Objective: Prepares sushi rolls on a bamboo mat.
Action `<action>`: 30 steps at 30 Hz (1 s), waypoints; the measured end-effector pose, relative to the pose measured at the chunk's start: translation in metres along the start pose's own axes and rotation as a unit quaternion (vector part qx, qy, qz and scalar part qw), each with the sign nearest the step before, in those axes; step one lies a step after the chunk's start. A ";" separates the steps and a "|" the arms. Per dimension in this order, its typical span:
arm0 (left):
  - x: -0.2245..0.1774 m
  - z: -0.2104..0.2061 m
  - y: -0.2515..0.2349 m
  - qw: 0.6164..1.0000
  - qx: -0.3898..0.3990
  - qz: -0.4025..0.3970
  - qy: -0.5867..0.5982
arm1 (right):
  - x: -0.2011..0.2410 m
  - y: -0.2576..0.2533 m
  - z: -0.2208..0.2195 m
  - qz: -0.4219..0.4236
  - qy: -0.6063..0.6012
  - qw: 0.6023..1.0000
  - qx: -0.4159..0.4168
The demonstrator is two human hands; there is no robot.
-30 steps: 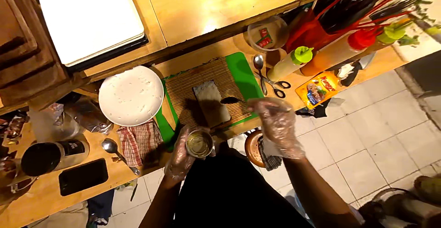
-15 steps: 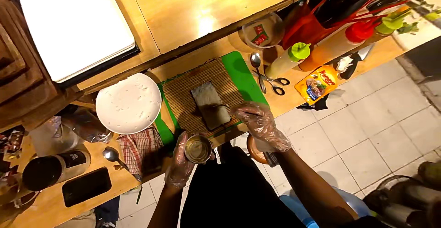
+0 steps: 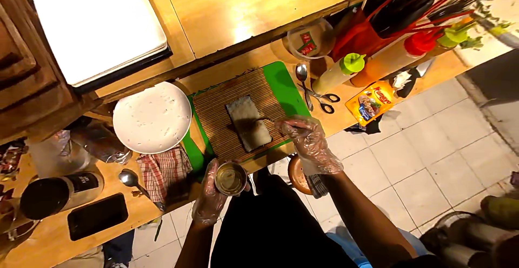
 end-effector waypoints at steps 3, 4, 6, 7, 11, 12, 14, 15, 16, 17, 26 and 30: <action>-0.001 0.000 0.000 1.000 -0.001 -0.003 0.005 | -0.005 0.006 0.003 -0.040 0.030 0.999 -0.004; -0.001 0.000 0.001 1.000 -0.001 -0.005 0.003 | -0.003 0.006 0.005 -0.041 0.029 0.999 -0.013; -0.001 -0.002 0.000 1.000 0.005 -0.006 -0.001 | 0.000 0.008 0.007 -0.036 0.015 0.999 -0.033; -0.001 -0.002 -0.001 1.000 0.011 -0.005 -0.001 | -0.001 0.010 0.006 -0.032 0.011 0.999 -0.036; -0.002 -0.006 -0.004 1.000 0.010 0.003 0.003 | 0.001 0.015 0.008 -0.033 0.001 0.998 -0.061; -0.001 -0.004 -0.005 1.000 0.001 -0.001 -0.001 | 0.003 0.015 0.008 -0.036 0.000 0.997 -0.074; 0.000 -0.003 -0.006 1.000 -0.012 -0.010 -0.016 | 0.003 0.019 0.006 -0.048 -0.002 0.997 -0.065; 0.000 -0.004 -0.007 1.000 -0.008 -0.013 -0.022 | 0.002 0.021 0.004 -0.055 -0.006 0.997 -0.059; 0.000 -0.006 -0.008 1.000 -0.004 -0.014 -0.025 | 0.001 0.023 0.004 -0.054 -0.012 0.996 -0.063; 0.001 -0.009 -0.008 1.000 -0.001 -0.014 -0.025 | 0.002 0.023 0.004 -0.048 -0.019 0.996 -0.074; 0.021 -0.031 -0.015 0.999 0.020 0.033 0.008 | -0.007 0.017 -0.011 -0.056 -0.033 0.996 -0.057; 0.039 -0.046 -0.021 0.999 0.021 0.049 0.007 | -0.018 0.019 -0.008 -0.021 -0.087 0.994 -0.065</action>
Point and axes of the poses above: each hand's wrist, its own y-axis away from the middle knuckle, its own z-axis out of the back of the hand, x = y × z, the point moved 6 cm from there along -y, towards the middle knuckle, and after that the axes turned 15 degrees about z, right-handed, at the moved point
